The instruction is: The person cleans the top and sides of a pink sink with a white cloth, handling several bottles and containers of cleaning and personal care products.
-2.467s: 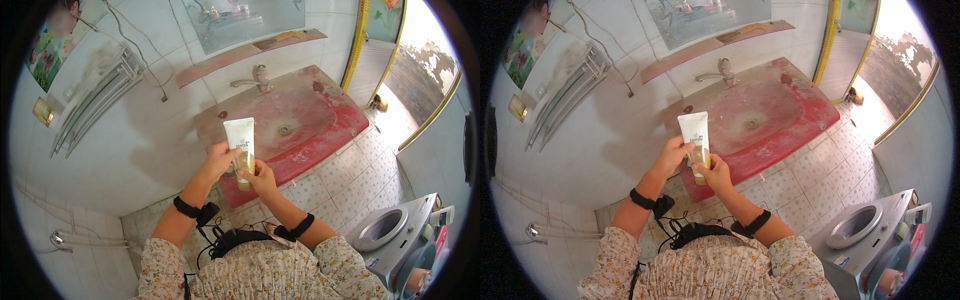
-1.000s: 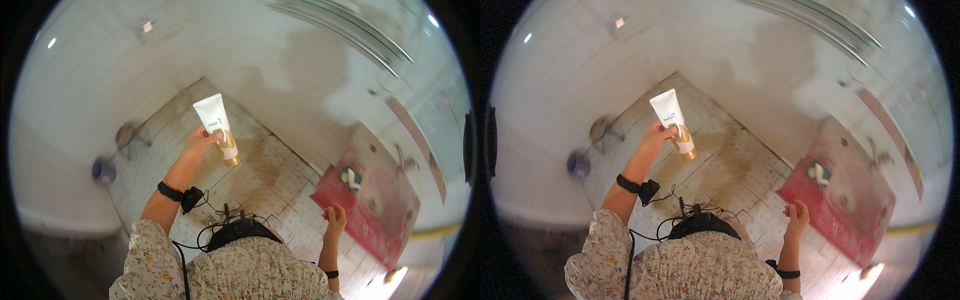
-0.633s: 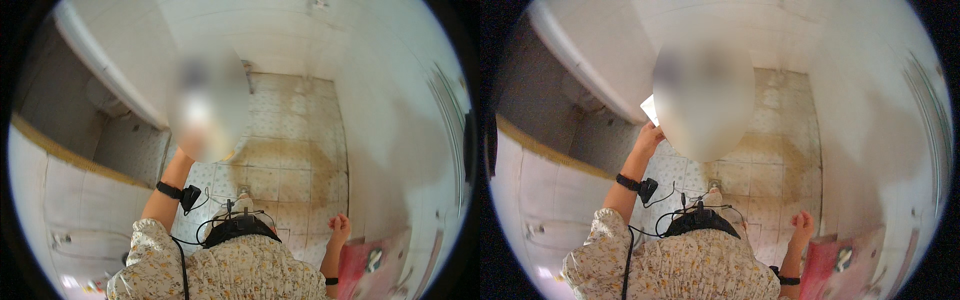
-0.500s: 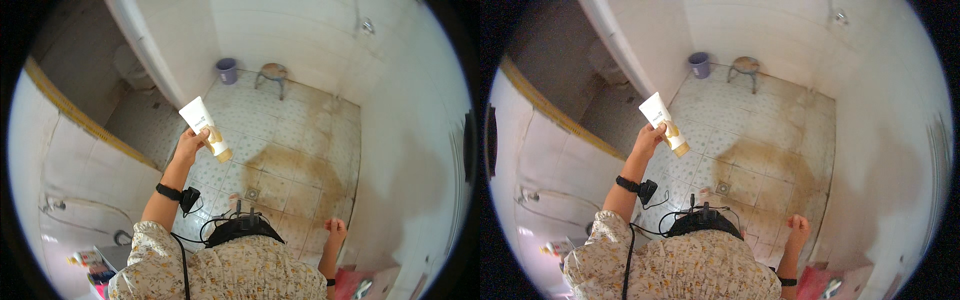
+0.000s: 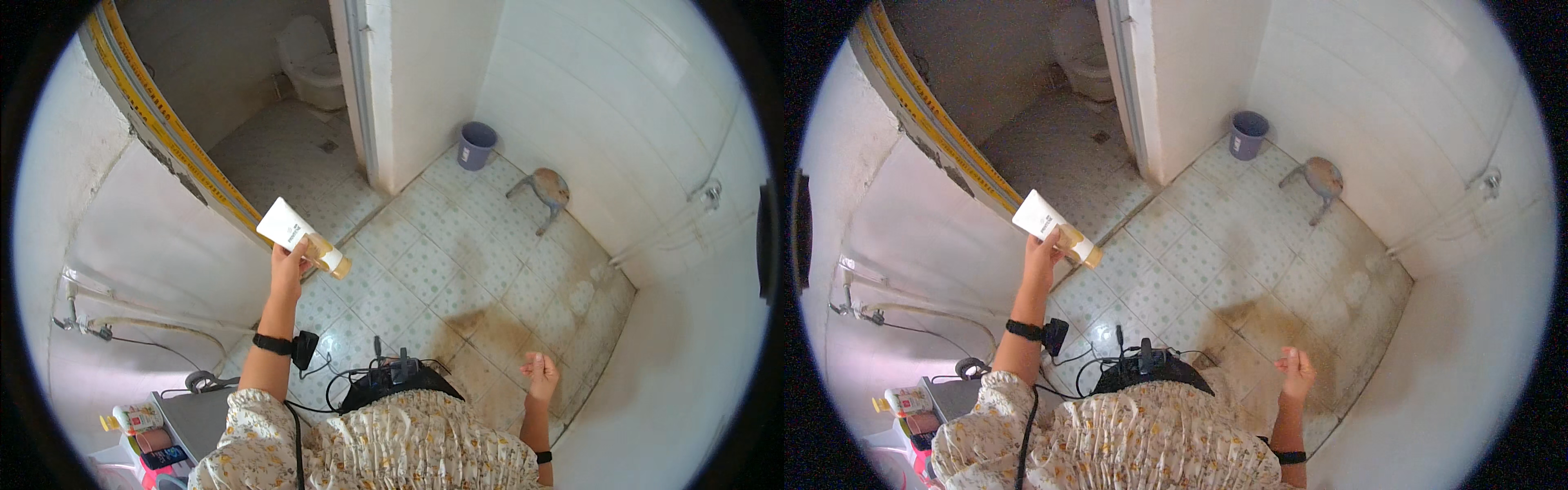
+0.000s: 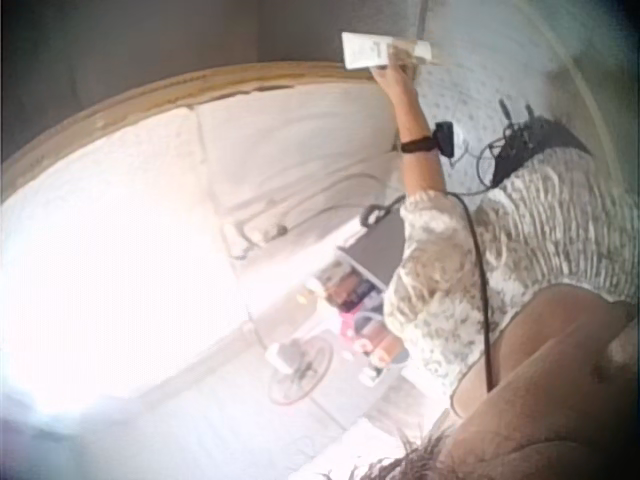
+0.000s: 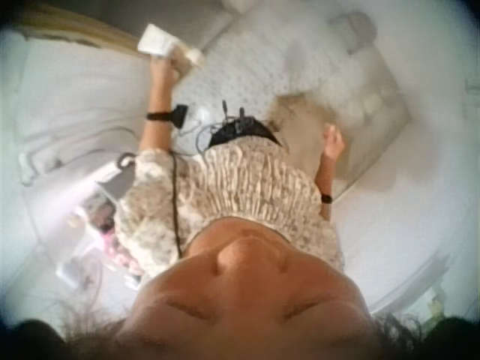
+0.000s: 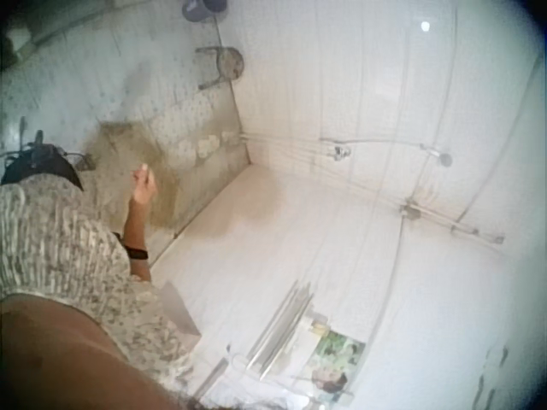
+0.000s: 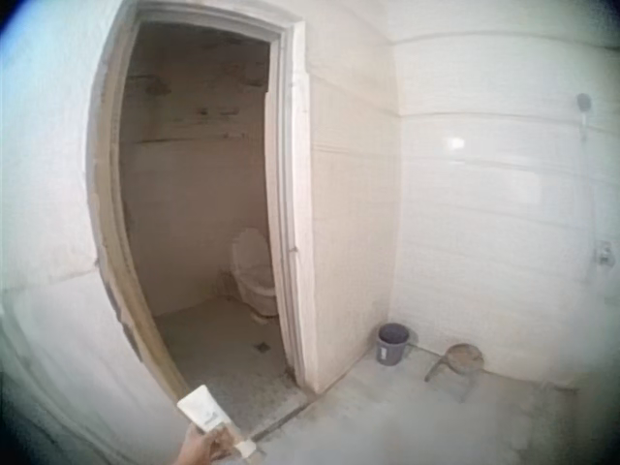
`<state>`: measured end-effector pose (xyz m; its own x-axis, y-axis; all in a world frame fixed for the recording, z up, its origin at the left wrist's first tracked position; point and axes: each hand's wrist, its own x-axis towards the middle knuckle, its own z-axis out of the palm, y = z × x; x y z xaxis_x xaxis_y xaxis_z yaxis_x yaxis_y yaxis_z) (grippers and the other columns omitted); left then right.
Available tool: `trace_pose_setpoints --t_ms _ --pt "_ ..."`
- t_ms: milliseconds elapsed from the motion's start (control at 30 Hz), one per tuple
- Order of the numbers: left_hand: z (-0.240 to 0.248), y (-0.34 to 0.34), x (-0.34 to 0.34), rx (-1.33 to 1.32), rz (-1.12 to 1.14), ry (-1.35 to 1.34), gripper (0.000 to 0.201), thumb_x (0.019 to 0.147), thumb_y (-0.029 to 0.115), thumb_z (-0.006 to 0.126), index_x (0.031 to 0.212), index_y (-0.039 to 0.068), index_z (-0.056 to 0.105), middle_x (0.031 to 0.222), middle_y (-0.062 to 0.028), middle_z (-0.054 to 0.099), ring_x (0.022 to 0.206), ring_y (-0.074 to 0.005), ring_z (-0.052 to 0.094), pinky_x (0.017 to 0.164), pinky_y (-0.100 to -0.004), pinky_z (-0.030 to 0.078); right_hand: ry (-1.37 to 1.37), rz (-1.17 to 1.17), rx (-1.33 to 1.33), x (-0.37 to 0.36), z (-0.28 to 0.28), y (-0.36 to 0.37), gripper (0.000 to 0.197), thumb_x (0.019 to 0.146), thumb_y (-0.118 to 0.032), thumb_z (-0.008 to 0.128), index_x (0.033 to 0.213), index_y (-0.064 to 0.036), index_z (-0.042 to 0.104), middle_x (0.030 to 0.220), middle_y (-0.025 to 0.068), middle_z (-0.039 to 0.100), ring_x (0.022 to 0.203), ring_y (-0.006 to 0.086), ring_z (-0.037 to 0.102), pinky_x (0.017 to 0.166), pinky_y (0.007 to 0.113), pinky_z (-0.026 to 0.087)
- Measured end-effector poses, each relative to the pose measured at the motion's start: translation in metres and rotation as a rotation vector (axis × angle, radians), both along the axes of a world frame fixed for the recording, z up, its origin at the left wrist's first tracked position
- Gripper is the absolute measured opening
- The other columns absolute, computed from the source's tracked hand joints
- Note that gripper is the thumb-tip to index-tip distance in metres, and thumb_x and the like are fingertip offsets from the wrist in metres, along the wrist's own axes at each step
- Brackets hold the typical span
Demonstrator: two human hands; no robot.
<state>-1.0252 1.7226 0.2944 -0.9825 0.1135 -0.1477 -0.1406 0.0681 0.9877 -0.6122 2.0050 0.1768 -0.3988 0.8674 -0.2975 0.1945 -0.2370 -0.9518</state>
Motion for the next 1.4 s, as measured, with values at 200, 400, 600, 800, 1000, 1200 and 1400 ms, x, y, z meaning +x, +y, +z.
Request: trace_pose_setpoints --t_ms 200,400,600,800,1000,1200,1400 --pt "-0.019 0.015 -0.062 0.103 0.149 -0.126 0.035 0.083 0.017 0.057 0.113 0.003 0.045 0.101 -0.0097 0.057 0.081 -0.0185 0.061 0.067 -0.0300 0.052 0.038 0.054 0.115 -0.099 0.015 0.090 0.022 0.089 -0.020 0.055 0.101 -0.0015 0.058 0.072 0.0030 0.059 0.056 0.0086 0.053 0.053 0.021 0.042" --pt "-0.013 0.068 -0.090 0.164 0.213 -0.047 0.034 0.085 0.016 0.055 0.114 0.001 0.045 0.105 -0.0108 0.058 0.086 -0.0198 0.061 0.070 -0.0321 0.052 0.049 0.241 -0.051 -0.210 0.012 0.214 0.023 0.091 -0.021 0.048 0.096 -0.0003 0.058 0.063 0.0022 0.055 0.054 0.0079 0.049 0.051 0.021 0.039" --pt "0.019 0.126 -0.141 0.109 0.253 -0.048 0.033 0.084 0.016 0.057 0.113 0.003 0.047 0.105 -0.0088 0.058 0.088 -0.0197 0.060 0.074 -0.0325 0.050 0.117 0.554 0.005 -0.353 0.050 0.269 0.023 0.090 -0.021 0.050 0.095 0.0008 0.058 0.067 0.0042 0.058 0.056 0.0084 0.051 0.052 0.022 0.041" --pt "0.018 0.169 -0.236 0.195 0.204 -0.113 0.034 0.084 0.018 0.057 0.113 0.003 0.047 0.104 -0.0087 0.058 0.089 -0.0203 0.059 0.074 -0.0340 0.050 0.090 0.618 0.035 -0.444 0.062 0.311 0.022 0.089 -0.021 0.052 0.091 -0.0001 0.059 0.068 0.0054 0.060 0.056 0.0091 0.052 0.053 0.023 0.042" --pt "0.018 0.230 -0.344 0.016 0.283 -0.238 0.032 0.085 0.020 0.057 0.111 0.005 0.050 0.101 -0.0067 0.060 0.094 -0.0207 0.058 0.076 -0.0360 0.048 -0.155 0.499 -0.148 -0.475 0.043 0.368 0.023 0.086 -0.024 0.058 0.092 -0.0020 0.060 0.069 0.0072 0.062 0.056 0.0114 0.056 0.051 0.024 0.045" --pt "0.016 0.260 -0.456 -0.281 0.059 -0.272 0.044 0.081 0.024 0.061 0.118 0.004 0.051 0.115 -0.0102 0.055 0.104 -0.0245 0.054 0.087 -0.0387 0.041 -0.320 0.299 -0.321 -0.504 0.052 0.388 0.025 0.082 -0.022 0.060 0.094 -0.0006 0.059 0.071 0.0115 0.064 0.056 0.0153 0.059 0.050 0.026 0.046" --pt "-0.047 0.262 -0.585 -0.169 0.121 -0.354 0.048 0.079 0.020 0.064 0.120 0.002 0.048 0.115 -0.0102 0.054 0.107 -0.0251 0.051 0.090 -0.0385 0.039 -0.344 0.327 -0.367 -0.566 0.025 0.395 0.027 0.082 -0.023 0.063 0.097 -0.0012 0.060 0.074 0.0121 0.065 0.061 0.0164 0.061 0.053 0.027 0.050"
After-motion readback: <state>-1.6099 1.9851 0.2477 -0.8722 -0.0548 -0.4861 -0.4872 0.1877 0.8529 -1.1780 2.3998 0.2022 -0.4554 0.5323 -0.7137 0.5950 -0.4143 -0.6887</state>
